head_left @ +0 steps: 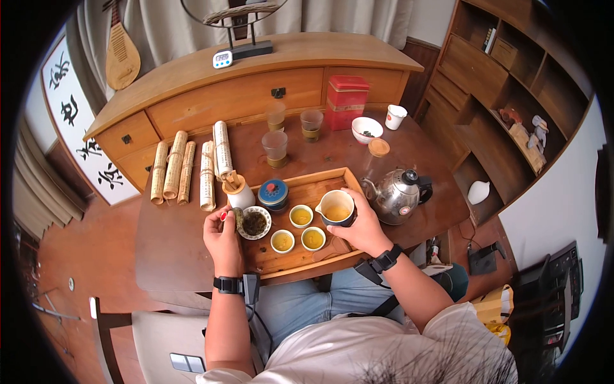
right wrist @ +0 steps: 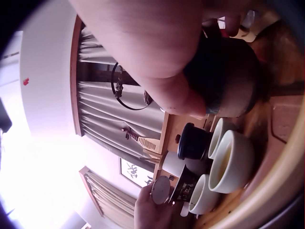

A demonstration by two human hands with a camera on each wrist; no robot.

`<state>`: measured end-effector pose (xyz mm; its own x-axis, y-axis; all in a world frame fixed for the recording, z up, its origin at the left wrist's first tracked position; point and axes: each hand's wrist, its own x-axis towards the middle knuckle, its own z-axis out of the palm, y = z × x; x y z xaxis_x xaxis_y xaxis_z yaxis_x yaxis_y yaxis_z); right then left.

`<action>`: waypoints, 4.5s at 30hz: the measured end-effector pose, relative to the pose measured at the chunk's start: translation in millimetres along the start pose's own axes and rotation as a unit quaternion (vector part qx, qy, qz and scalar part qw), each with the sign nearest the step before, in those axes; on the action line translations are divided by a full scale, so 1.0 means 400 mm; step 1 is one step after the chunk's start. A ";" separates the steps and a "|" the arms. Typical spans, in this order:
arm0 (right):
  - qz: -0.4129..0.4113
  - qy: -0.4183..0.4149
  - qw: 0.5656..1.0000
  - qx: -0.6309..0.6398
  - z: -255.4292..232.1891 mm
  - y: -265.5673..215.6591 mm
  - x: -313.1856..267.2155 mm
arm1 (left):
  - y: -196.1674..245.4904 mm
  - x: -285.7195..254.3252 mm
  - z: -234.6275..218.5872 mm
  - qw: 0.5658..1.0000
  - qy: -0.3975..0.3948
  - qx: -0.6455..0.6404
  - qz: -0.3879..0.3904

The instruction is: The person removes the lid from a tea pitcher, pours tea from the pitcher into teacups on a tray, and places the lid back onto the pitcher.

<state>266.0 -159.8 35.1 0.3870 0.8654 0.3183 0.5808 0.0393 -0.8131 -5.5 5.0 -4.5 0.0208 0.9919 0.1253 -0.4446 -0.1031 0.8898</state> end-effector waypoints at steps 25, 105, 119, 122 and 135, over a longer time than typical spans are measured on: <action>-0.011 0.010 0.991 0.131 0.011 0.093 0.011 | -0.021 -0.082 0.338 0.906 -0.230 0.339 0.104; -0.079 0.034 0.995 0.045 0.007 0.084 0.006 | 0.000 -0.043 0.019 0.967 -0.029 0.243 0.068; -0.217 -0.122 0.963 -0.099 0.148 -0.166 0.228 | -0.012 -0.046 0.006 0.941 -0.019 0.308 0.140; -0.125 -0.247 0.938 -0.210 0.195 -0.178 0.283 | -0.010 -0.044 0.005 0.941 -0.019 0.307 0.141; -0.115 -0.257 0.949 -0.143 0.252 -0.130 0.334 | 0.006 -0.050 0.008 0.942 -0.021 0.305 0.135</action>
<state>215.5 4.2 70.8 -0.1309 0.9828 0.1305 0.8071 0.1821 -0.5616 -4.1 -15.2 -3.6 0.0217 0.9208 0.3894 0.1590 -0.3877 0.9079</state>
